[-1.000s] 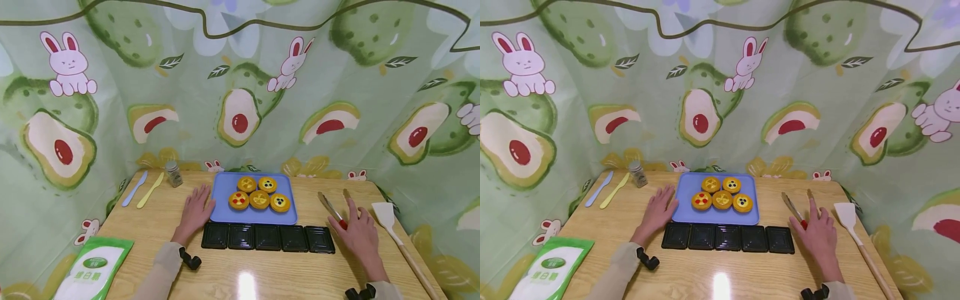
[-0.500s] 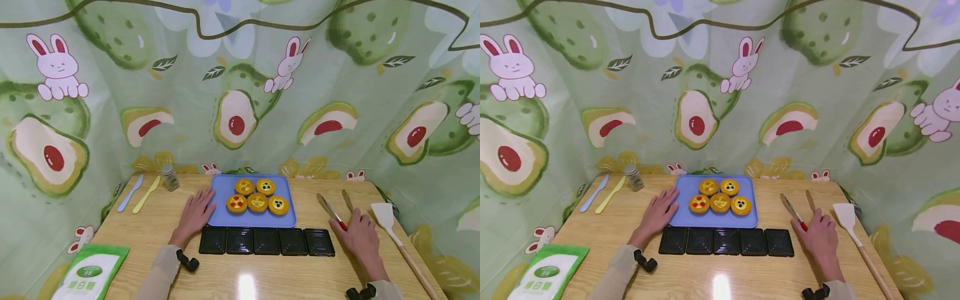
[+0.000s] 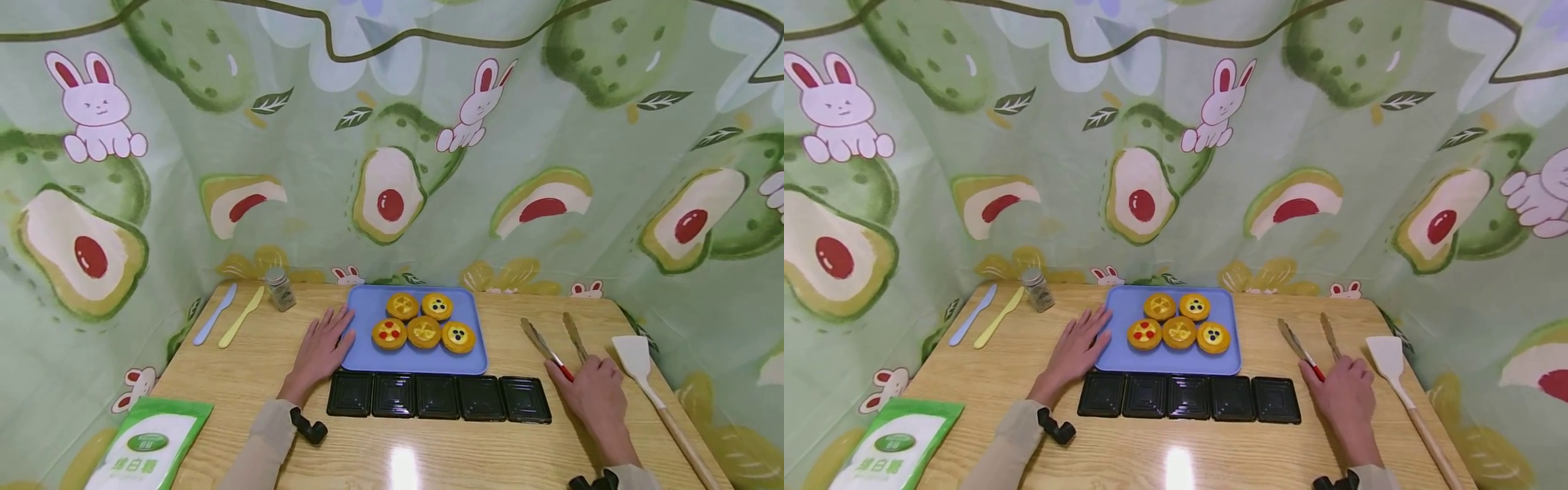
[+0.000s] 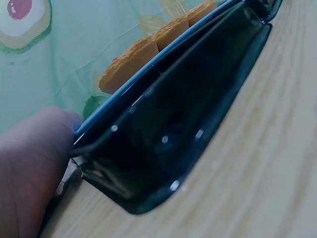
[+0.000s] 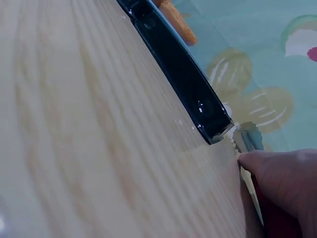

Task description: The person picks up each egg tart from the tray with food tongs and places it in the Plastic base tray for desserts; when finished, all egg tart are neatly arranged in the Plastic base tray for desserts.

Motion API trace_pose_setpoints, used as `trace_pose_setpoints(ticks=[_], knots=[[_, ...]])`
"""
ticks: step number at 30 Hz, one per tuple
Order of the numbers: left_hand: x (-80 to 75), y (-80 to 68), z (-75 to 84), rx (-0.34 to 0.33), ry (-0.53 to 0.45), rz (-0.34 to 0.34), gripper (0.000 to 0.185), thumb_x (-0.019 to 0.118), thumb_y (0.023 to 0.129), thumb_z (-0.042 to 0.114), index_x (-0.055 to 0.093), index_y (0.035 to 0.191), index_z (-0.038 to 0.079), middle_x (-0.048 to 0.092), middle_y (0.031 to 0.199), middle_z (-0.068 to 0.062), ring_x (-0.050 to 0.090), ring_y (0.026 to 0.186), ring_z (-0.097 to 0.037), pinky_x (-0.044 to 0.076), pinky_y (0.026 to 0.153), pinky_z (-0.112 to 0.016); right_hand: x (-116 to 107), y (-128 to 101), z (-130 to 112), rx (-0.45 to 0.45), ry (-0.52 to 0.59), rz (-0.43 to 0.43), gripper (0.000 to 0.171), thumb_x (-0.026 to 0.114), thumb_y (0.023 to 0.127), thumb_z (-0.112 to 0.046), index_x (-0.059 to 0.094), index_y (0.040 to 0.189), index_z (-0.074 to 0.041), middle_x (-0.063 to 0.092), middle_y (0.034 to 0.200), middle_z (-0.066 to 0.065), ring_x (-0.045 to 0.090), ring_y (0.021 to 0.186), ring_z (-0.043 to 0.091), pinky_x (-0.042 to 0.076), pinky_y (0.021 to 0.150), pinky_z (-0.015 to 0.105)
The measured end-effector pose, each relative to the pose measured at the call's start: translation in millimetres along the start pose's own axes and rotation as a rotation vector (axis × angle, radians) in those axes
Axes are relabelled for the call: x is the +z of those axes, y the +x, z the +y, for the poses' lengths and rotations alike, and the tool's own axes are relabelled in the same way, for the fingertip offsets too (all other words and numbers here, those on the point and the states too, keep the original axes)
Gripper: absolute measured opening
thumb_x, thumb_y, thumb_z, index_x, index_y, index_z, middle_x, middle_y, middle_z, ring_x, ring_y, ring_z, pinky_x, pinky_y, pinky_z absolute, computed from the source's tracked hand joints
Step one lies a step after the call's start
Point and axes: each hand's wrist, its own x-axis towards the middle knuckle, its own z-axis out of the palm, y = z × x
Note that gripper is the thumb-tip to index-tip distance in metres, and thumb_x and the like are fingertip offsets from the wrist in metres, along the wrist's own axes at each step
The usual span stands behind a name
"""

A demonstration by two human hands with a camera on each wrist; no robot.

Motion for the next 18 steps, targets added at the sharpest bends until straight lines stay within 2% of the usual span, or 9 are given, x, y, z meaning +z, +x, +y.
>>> trace_pose_setpoints(ticks=[4, 11, 14, 18], knots=[[-1.1, -0.6, -0.1, 0.002, -0.004, 0.004, 0.061, 0.039, 0.111, 0.051, 0.033, 0.166, 0.025, 0.023, 0.172, 0.005, 0.014, 0.161, -0.031, 0.009, 0.127, -0.06, -2.9, -0.2, -0.7, 0.038, 0.012, -0.03, 0.09, 0.061, 0.094, -0.07, 0.042, 0.097, 0.018, 0.043, 0.099, 0.041, 0.05, 0.094, 0.058, 0.049, 0.062, 0.061], [-3.1, -0.7, -0.6, -0.002, -0.007, 0.007, 0.06, 0.039, 0.111, 0.051, 0.033, 0.165, 0.024, 0.025, 0.172, 0.004, 0.015, 0.161, -0.031, 0.01, 0.127, -0.061, -2.2, 1.4, 0.5, -0.008, 0.015, 0.009, 0.08, 0.065, 0.096, -0.063, 0.043, 0.087, 0.013, 0.047, 0.088, 0.035, 0.054, 0.078, 0.05, 0.047, 0.052, 0.053], [-2.4, -0.7, 0.1, -0.005, -0.003, 0.0, 0.061, 0.038, 0.111, 0.052, 0.033, 0.166, 0.025, 0.024, 0.172, 0.004, 0.014, 0.161, -0.03, 0.01, 0.127, -0.061, -5.4, 2.7, 1.2, 0.011, 0.039, -0.009, 0.08, 0.066, 0.095, -0.065, 0.044, 0.092, 0.013, 0.048, 0.086, 0.032, 0.055, 0.072, 0.045, 0.045, 0.051, 0.049], [-0.8, -0.5, 2.8, -0.004, 0.006, 0.0, 0.061, 0.039, 0.111, 0.052, 0.033, 0.166, 0.025, 0.024, 0.173, 0.004, 0.014, 0.161, -0.03, 0.01, 0.127, -0.06, -13.8, 4.4, 1.8, 0.031, 0.075, -0.077, 0.085, 0.065, 0.092, -0.071, 0.044, 0.103, 0.01, 0.051, 0.078, 0.022, 0.054, 0.061, 0.035, 0.041, 0.047, 0.043]])
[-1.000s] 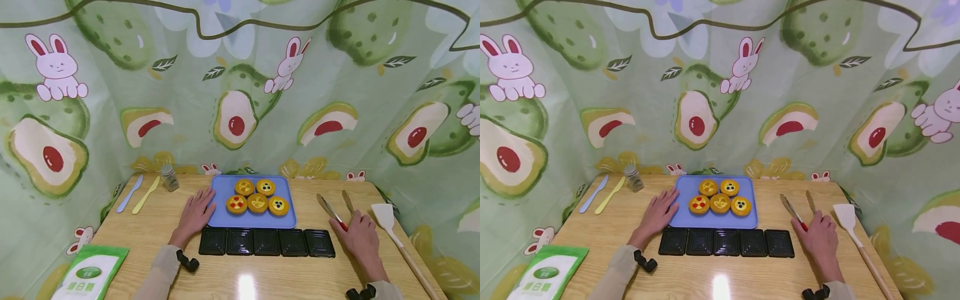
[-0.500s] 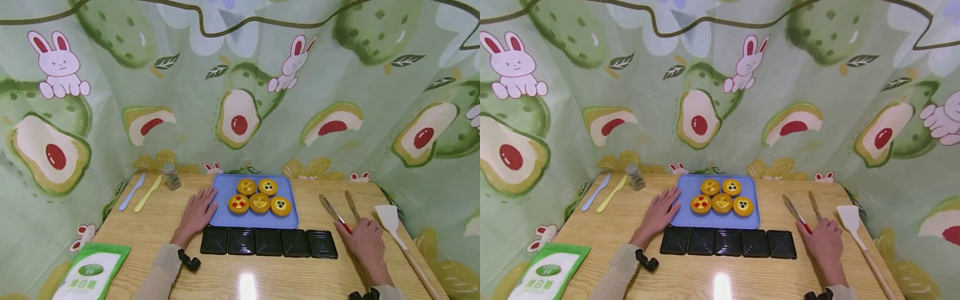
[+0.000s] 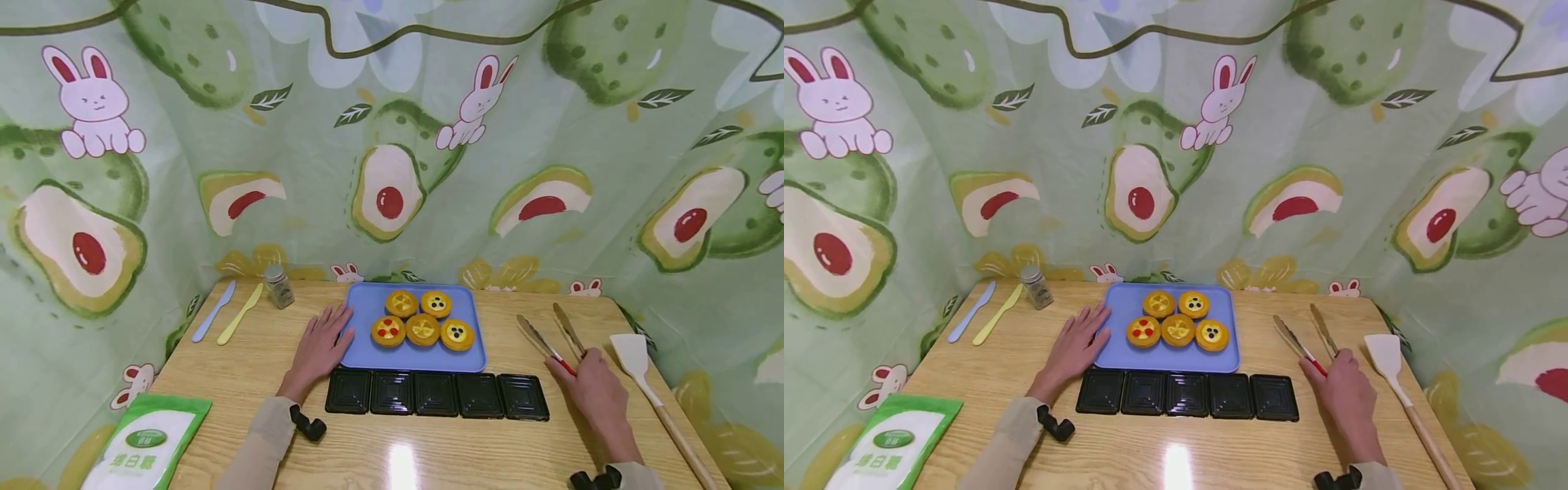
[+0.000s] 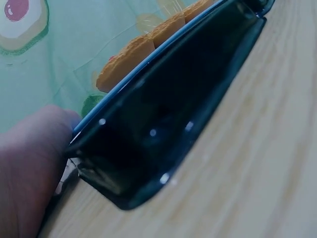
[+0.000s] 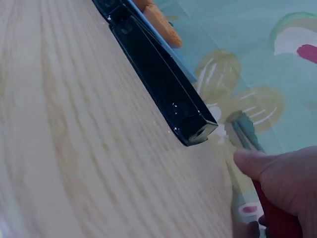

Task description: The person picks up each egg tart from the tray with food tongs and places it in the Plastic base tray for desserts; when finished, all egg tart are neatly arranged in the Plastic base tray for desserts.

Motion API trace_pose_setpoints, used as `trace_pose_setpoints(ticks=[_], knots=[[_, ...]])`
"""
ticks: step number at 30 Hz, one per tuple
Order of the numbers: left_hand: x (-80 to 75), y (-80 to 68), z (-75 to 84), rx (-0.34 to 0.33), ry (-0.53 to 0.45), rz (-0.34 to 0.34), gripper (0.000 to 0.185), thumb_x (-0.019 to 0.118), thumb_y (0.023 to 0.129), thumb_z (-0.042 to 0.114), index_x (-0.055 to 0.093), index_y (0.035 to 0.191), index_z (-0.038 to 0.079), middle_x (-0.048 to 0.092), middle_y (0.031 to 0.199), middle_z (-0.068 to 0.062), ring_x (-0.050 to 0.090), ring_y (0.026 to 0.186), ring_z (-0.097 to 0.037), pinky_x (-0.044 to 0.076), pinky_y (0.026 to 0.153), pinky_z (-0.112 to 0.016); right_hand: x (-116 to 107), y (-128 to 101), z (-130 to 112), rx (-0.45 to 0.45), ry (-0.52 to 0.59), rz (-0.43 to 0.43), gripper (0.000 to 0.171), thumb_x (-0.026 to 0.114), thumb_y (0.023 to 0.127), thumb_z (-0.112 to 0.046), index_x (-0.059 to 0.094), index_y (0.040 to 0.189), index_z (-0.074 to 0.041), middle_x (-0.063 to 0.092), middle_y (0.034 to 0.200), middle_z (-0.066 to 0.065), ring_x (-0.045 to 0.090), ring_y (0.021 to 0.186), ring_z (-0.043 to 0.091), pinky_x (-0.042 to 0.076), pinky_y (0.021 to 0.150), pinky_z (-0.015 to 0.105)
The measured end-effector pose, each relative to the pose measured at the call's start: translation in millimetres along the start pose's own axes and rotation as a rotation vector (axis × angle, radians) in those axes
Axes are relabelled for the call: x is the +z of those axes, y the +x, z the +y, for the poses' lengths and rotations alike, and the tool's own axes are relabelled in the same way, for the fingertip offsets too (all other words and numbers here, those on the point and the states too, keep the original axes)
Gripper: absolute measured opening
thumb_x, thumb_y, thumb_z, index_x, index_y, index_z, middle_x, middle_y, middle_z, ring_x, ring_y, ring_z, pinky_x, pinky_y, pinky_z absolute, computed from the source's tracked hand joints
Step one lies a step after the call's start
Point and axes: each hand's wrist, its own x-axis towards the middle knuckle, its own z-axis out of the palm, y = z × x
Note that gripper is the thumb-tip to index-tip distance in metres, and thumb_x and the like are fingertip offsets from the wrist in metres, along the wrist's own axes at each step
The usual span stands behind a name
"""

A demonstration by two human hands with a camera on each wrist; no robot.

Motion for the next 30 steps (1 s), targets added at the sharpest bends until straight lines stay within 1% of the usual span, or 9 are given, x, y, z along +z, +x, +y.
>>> trace_pose_setpoints(ticks=[2, 5, 9, 10, 13, 17, 22, 26, 30], knots=[[0.7, -0.2, 0.7, 0.001, 0.007, -0.001, 0.062, 0.039, 0.111, 0.052, 0.031, 0.166, 0.025, 0.023, 0.173, 0.004, 0.014, 0.161, -0.03, 0.01, 0.127, -0.06, -3.0, 0.6, -0.4, -0.006, 0.007, -0.04, 0.087, 0.063, 0.091, -0.074, 0.044, 0.108, 0.009, 0.052, 0.074, 0.018, 0.053, 0.057, 0.031, 0.039, 0.046, 0.042], [1.6, 0.1, 1.3, 0.002, 0.02, -0.005, 0.064, 0.04, 0.11, 0.052, 0.028, 0.167, 0.025, 0.021, 0.173, 0.004, 0.014, 0.161, -0.03, 0.009, 0.128, -0.059, -5.0, 1.2, -1.6, -0.023, 0.013, -0.059, 0.092, 0.06, 0.09, -0.078, 0.046, 0.114, 0.01, 0.055, 0.075, 0.017, 0.054, 0.058, 0.032, 0.039, 0.046, 0.042], [2.1, 0.7, 0.5, 0.005, 0.041, -0.007, 0.066, 0.039, 0.11, 0.053, 0.025, 0.168, 0.025, 0.019, 0.174, 0.005, 0.014, 0.161, -0.031, 0.009, 0.128, -0.058, -5.2, 2.4, -5.5, -0.059, 0.001, -0.017, 0.097, 0.06, 0.09, -0.078, 0.047, 0.126, 0.011, 0.061, 0.087, 0.026, 0.057, 0.063, 0.035, 0.043, 0.048, 0.045], [1.9, 0.8, 0.2, 0.006, 0.042, -0.006, 0.066, 0.039, 0.11, 0.053, 0.025, 0.168, 0.025, 0.019, 0.174, 0.005, 0.014, 0.161, -0.031, 0.009, 0.128, -0.059, -5.4, 2.5, -6.8, -0.07, -0.001, -0.004, 0.096, 0.061, 0.09, -0.077, 0.048, 0.128, 0.01, 0.062, 0.09, 0.027, 0.058, 0.064, 0.035, 0.044, 0.049, 0.044], [0.9, 1.3, -0.5, 0.01, 0.044, 0.0, 0.065, 0.04, 0.11, 0.052, 0.028, 0.167, 0.024, 0.021, 0.173, 0.004, 0.017, 0.161, -0.032, 0.011, 0.127, -0.06, -7.6, 2.2, -11.6, -0.124, 0.013, 0.007, 0.093, 0.061, 0.091, -0.076, 0.05, 0.13, 0.008, 0.063, 0.09, 0.024, 0.057, 0.066, 0.032, 0.042, 0.049, 0.041], [-1.9, 3.4, -0.1, 0.031, 0.027, 0.016, 0.063, 0.042, 0.11, 0.049, 0.034, 0.166, 0.02, 0.027, 0.172, 0.0, 0.021, 0.159, -0.034, 0.014, 0.126, -0.061, -14.9, 0.5, -19.5, -0.216, 0.028, 0.006, 0.086, 0.062, 0.093, -0.073, 0.053, 0.128, 0.005, 0.058, 0.079, 0.012, 0.052, 0.063, 0.025, 0.037, 0.049, 0.035], [-4.5, 5.1, -1.2, 0.053, 0.025, 0.026, 0.061, 0.041, 0.111, 0.048, 0.036, 0.165, 0.019, 0.029, 0.171, -0.001, 0.024, 0.159, -0.034, 0.017, 0.126, -0.06, -27.0, -2.9, -32.8, -0.324, 0.008, -0.012, 0.073, 0.063, 0.094, -0.069, 0.055, 0.117, -0.001, 0.048, 0.072, 0.004, 0.044, 0.057, 0.019, 0.031, 0.049, 0.033], [-4.4, 2.5, -3.2, 0.043, 0.034, 0.022, 0.062, 0.039, 0.111, 0.049, 0.032, 0.166, 0.021, 0.025, 0.173, 0.002, 0.023, 0.159, -0.033, 0.017, 0.126, -0.059, -32.4, -5.7, -47.9, -0.393, 0.015, -0.033, 0.068, 0.066, 0.093, -0.067, 0.056, 0.111, -0.003, 0.046, 0.071, 0.002, 0.042, 0.057, 0.018, 0.03, 0.05, 0.033], [-3.9, 0.2, -3.5, 0.037, 0.033, 0.016, 0.063, 0.037, 0.112, 0.049, 0.025, 0.168, 0.023, 0.019, 0.174, 0.004, 0.022, 0.159, -0.032, 0.016, 0.127, -0.058, -33.5, -7.6, -60.6, -0.422, 0.009, -0.057, 0.069, 0.068, 0.092, -0.067, 0.058, 0.113, -0.002, 0.046, 0.07, 0.001, 0.043, 0.058, 0.017, 0.032, 0.051, 0.032]])
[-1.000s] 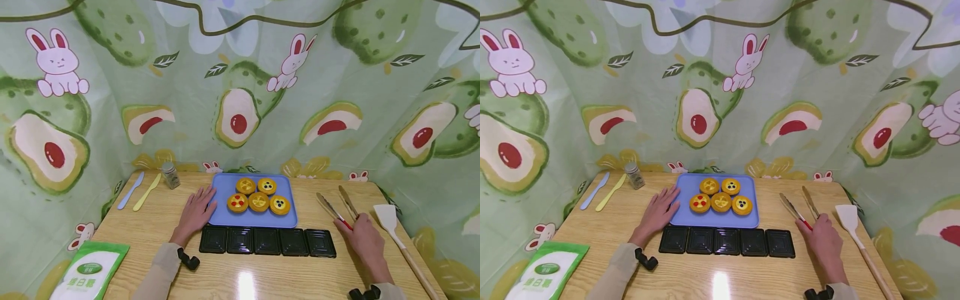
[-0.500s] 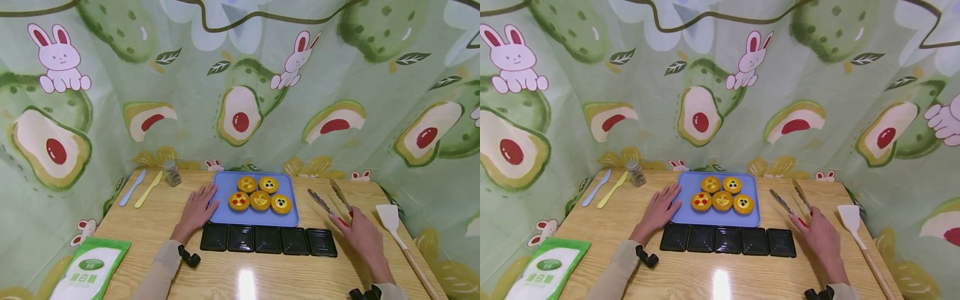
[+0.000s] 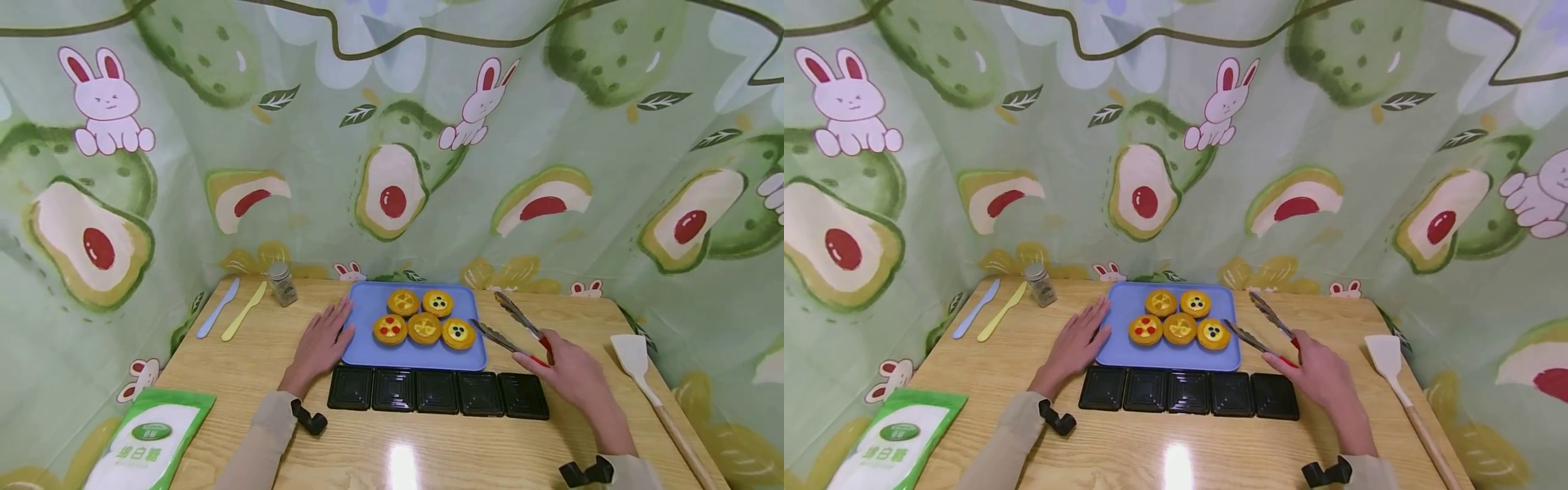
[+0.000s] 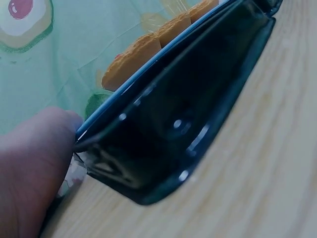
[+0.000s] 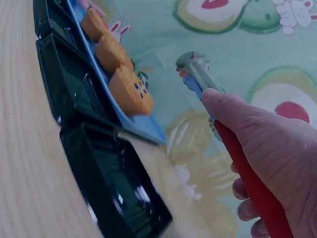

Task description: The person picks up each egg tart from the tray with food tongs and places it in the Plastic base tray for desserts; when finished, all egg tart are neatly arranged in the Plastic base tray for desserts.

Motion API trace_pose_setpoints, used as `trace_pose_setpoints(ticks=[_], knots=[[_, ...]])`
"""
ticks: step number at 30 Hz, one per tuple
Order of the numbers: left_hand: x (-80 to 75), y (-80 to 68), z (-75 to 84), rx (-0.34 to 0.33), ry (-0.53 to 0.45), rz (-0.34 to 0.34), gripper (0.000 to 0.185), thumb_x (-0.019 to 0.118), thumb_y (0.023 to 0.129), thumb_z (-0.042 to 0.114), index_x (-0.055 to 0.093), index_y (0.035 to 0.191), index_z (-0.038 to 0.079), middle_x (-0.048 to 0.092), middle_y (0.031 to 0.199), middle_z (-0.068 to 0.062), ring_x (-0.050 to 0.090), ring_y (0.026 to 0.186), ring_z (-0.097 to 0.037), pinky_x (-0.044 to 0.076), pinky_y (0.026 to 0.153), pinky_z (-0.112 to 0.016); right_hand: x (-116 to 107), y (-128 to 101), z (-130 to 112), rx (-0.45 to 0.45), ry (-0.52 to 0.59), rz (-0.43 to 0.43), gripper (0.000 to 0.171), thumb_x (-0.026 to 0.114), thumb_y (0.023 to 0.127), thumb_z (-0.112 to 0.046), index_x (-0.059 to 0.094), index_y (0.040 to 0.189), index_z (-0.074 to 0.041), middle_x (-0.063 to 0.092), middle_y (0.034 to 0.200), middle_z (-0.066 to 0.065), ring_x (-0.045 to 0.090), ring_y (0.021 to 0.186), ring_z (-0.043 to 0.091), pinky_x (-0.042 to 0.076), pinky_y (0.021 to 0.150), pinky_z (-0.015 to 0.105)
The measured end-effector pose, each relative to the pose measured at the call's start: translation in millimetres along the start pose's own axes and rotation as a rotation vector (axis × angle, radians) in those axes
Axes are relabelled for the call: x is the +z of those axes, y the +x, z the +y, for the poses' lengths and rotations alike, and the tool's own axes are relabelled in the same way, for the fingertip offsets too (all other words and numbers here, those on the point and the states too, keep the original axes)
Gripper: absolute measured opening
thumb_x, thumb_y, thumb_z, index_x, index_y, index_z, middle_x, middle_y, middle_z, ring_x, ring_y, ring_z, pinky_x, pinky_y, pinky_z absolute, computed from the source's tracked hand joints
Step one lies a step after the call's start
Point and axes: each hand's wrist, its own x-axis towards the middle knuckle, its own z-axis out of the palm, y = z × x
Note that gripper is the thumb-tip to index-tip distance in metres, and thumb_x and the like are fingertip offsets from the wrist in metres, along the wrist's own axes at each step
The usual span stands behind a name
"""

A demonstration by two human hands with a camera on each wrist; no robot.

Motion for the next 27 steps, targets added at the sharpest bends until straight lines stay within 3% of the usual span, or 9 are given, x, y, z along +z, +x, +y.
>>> trace_pose_setpoints(ticks=[10, 19, 27], knots=[[1.1, -1.3, 3.0, -0.002, 0.03, -0.022, 0.062, 0.038, 0.112, 0.048, 0.027, 0.167, 0.023, 0.025, 0.172, 0.003, 0.02, 0.16, -0.033, 0.013, 0.127, -0.06, 14.1, 11.1, -17.0, -0.075, 0.018, -0.025, 0.073, 0.07, 0.091, -0.066, 0.06, 0.123, -0.001, 0.046, 0.068, -0.001, 0.042, 0.057, 0.014, 0.034, 0.05, 0.031], [2.1, -1.9, 5.4, -0.02, 0.015, -0.014, 0.062, 0.038, 0.112, 0.049, 0.029, 0.167, 0.023, 0.024, 0.173, 0.004, 0.02, 0.16, -0.031, 0.012, 0.127, -0.06, 32.2, 12.4, -15.9, -0.079, 0.016, -0.081, 0.079, 0.07, 0.089, -0.07, 0.063, 0.128, -0.002, 0.046, 0.068, -0.001, 0.044, 0.059, 0.014, 0.035, 0.051, 0.031], [3.0, -0.8, 1.2, -0.033, 0.022, -0.023, 0.063, 0.036, 0.111, 0.053, 0.026, 0.168, 0.026, 0.022, 0.173, 0.006, 0.018, 0.161, -0.03, 0.011, 0.128, -0.059, 38.9, 16.7, -17.3, -0.073, 0.007, -0.113, 0.074, 0.068, 0.088, -0.073, 0.065, 0.114, -0.004, 0.045, 0.068, -0.001, 0.045, 0.06, 0.015, 0.033, 0.051, 0.032]])
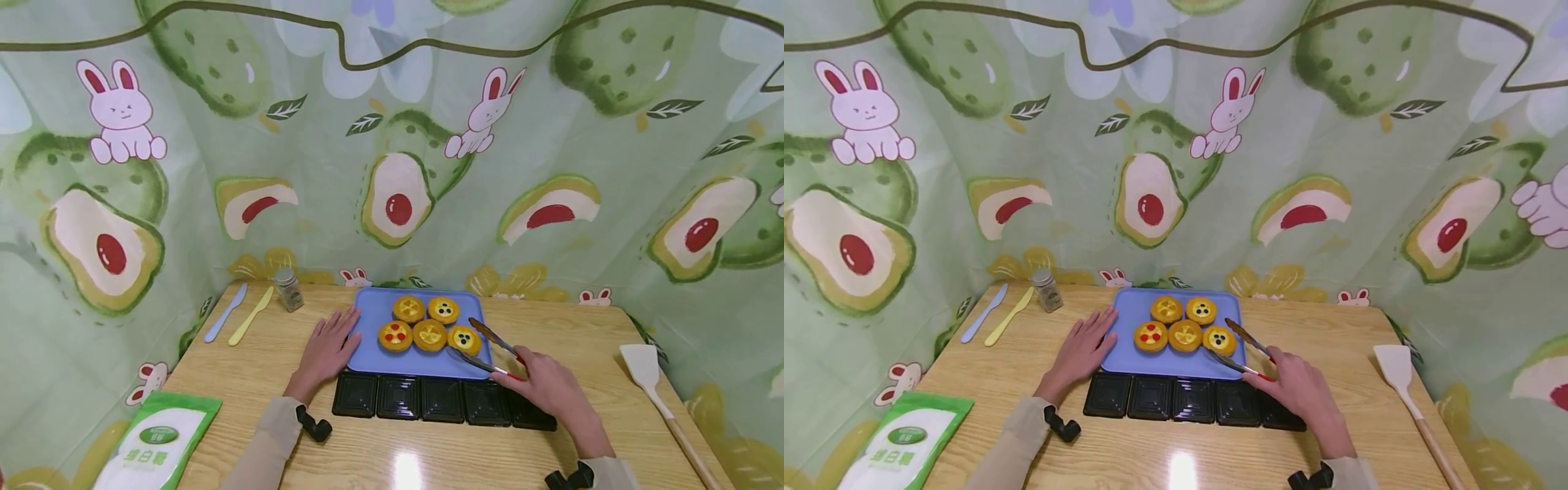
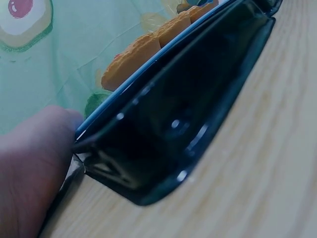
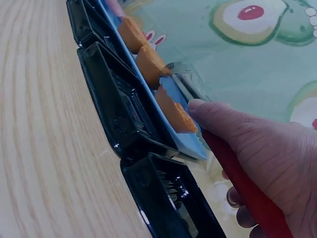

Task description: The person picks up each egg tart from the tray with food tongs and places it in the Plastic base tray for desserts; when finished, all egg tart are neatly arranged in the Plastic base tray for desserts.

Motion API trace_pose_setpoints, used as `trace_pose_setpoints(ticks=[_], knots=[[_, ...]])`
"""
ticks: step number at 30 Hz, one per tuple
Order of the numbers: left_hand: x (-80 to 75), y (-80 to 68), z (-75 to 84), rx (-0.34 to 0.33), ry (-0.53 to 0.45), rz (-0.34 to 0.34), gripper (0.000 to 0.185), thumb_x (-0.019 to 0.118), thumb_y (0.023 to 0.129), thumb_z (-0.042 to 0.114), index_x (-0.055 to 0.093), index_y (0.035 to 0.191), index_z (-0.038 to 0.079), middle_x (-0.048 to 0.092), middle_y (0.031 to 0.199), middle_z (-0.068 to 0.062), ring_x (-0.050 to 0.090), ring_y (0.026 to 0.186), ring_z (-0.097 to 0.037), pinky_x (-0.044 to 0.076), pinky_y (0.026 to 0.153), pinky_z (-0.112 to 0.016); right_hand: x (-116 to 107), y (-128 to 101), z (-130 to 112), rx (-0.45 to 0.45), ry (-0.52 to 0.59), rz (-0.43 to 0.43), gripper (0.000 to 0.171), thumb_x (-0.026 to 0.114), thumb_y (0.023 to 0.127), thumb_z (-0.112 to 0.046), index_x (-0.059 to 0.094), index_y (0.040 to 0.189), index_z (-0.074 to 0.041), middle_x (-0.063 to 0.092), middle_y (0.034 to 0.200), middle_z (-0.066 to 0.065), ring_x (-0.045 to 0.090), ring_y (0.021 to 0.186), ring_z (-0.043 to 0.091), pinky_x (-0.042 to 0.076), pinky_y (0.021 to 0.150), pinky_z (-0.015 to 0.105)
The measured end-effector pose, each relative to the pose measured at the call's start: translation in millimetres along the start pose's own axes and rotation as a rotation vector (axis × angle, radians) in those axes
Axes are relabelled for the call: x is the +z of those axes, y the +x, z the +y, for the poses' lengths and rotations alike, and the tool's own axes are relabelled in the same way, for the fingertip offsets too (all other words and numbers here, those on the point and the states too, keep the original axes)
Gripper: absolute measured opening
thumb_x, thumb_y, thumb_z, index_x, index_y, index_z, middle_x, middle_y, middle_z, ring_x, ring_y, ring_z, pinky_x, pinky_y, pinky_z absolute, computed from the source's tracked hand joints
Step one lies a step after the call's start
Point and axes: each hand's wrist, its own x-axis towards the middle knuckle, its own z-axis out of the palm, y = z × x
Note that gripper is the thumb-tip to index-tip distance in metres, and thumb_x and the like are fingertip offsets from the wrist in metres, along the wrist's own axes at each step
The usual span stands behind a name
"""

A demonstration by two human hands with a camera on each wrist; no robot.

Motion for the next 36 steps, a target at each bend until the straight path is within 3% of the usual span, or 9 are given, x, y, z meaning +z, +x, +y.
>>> trace_pose_setpoints(ticks=[12, 22, 28, 36], knots=[[0.4, 1.4, 2.6, -0.022, 0.001, -0.024, 0.065, 0.034, 0.111, 0.055, 0.022, 0.168, 0.028, 0.017, 0.173, 0.009, 0.013, 0.162, -0.027, 0.007, 0.129, -0.057, 2.6, 1.0, -0.8, -0.051, -0.006, 0.021, 0.058, 0.067, 0.09, -0.071, 0.059, 0.092, -0.014, 0.04, 0.064, -0.004, 0.042, 0.056, 0.012, 0.03, 0.047, 0.03], [-1.9, -0.3, 2.8, -0.024, 0.005, -0.029, 0.064, 0.034, 0.111, 0.055, 0.022, 0.168, 0.028, 0.017, 0.174, 0.009, 0.013, 0.162, -0.027, 0.007, 0.129, -0.056, 6.9, 1.4, -3.1, -0.053, -0.04, 0.026, 0.059, 0.067, 0.09, -0.07, 0.061, 0.096, -0.012, 0.04, 0.064, -0.004, 0.043, 0.056, 0.013, 0.03, 0.047, 0.03], [-1.8, -0.8, 2.4, 0.013, -0.001, 0.018, 0.064, 0.038, 0.111, 0.052, 0.03, 0.167, 0.023, 0.025, 0.173, 0.003, 0.021, 0.16, -0.031, 0.012, 0.127, -0.06, 9.6, 0.3, -3.5, -0.072, -0.066, 0.046, 0.058, 0.069, 0.091, -0.067, 0.065, 0.103, -0.01, 0.036, 0.062, -0.005, 0.041, 0.053, 0.012, 0.028, 0.046, 0.029], [-0.8, -1.2, -0.2, 0.012, 0.008, 0.002, 0.064, 0.033, 0.111, 0.055, 0.026, 0.168, 0.026, 0.022, 0.173, 0.007, 0.018, 0.161, -0.029, 0.011, 0.128, -0.058, 9.3, -0.5, -1.9, -0.096, -0.064, 0.06, 0.049, 0.072, 0.091, -0.063, 0.062, 0.094, -0.015, 0.036, 0.062, -0.007, 0.039, 0.052, 0.01, 0.028, 0.047, 0.028]])
